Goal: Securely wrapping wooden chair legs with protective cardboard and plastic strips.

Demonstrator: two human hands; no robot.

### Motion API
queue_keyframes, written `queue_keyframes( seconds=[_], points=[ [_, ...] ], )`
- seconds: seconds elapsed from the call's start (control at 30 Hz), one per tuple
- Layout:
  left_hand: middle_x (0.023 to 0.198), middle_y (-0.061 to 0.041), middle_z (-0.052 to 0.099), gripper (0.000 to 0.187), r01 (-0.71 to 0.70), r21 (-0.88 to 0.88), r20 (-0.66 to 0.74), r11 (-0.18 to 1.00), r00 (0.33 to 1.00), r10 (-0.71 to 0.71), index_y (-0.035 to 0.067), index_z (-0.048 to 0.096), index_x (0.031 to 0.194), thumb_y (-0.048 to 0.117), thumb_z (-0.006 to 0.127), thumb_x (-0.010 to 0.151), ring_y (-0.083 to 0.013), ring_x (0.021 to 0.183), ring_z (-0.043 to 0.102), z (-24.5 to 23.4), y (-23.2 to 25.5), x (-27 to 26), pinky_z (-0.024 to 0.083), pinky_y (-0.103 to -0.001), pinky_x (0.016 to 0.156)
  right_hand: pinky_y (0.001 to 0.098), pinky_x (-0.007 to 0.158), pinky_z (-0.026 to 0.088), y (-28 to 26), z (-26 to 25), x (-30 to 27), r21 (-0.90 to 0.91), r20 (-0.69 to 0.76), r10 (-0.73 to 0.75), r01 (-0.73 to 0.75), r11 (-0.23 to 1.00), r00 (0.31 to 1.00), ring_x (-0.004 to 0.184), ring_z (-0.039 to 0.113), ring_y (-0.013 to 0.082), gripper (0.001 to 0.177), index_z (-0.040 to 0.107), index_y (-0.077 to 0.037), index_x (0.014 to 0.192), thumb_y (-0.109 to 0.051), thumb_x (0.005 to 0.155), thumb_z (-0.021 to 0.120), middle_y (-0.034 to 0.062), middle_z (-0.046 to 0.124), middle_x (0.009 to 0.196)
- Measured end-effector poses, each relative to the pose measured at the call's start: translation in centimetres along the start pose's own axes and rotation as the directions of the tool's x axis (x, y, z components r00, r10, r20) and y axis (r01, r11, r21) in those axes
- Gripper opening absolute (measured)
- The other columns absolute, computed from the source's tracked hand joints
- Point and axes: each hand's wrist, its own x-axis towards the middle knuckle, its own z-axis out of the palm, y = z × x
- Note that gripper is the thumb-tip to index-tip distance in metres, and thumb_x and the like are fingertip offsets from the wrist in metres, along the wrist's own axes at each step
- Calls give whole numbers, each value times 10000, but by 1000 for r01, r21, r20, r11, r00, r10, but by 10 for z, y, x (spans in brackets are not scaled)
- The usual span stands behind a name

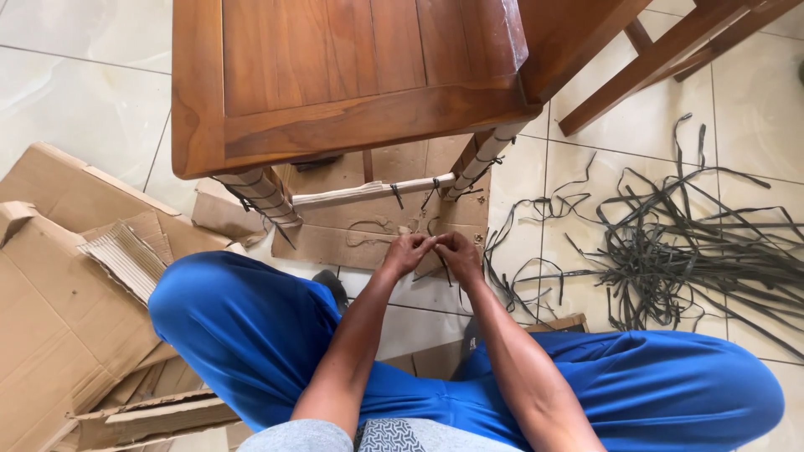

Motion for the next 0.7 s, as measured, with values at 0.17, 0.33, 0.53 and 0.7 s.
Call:
queue_keyframes(
  seconds=[0.17,0.33,0.53,0.7],
  points=[
    [746,65,753,169,-34,-317,-51,948,999,19,333,816,886,408,875,747,-87,796,726,4,-17,15,565,-287,770,253,632,518,1,10,-6,113,86,-37,27,993,996,710,667,115,303,762,-71,1100,-151,809,785,46,733,777],
    [815,-36,767,257,-49,-411,-136,910,991,-8,216,819,969,388,877,787,-133,822,707,-24,-14,-1,556,-319,778,279,588,524,18,22,5,106,247,-54,29,994,968,640,661,151,200,781,-40,1012,-150,846,793,93,704,699],
    [817,9,775,236,-12,-450,-229,893,968,-102,228,824,952,364,898,773,-96,790,703,-45,-33,-3,562,-291,764,262,652,543,10,48,10,106,324,9,-46,993,946,731,677,149,263,761,-53,1055,-210,852,818,84,720,789],
    [800,-10,773,286,0,-470,-239,883,963,-128,214,822,968,363,925,746,-107,787,704,-58,-52,-6,561,-304,773,268,595,537,0,80,24,201,316,-74,10,980,946,684,674,180,276,760,2,1079,-210,909,811,127,700,746]
  ],
)
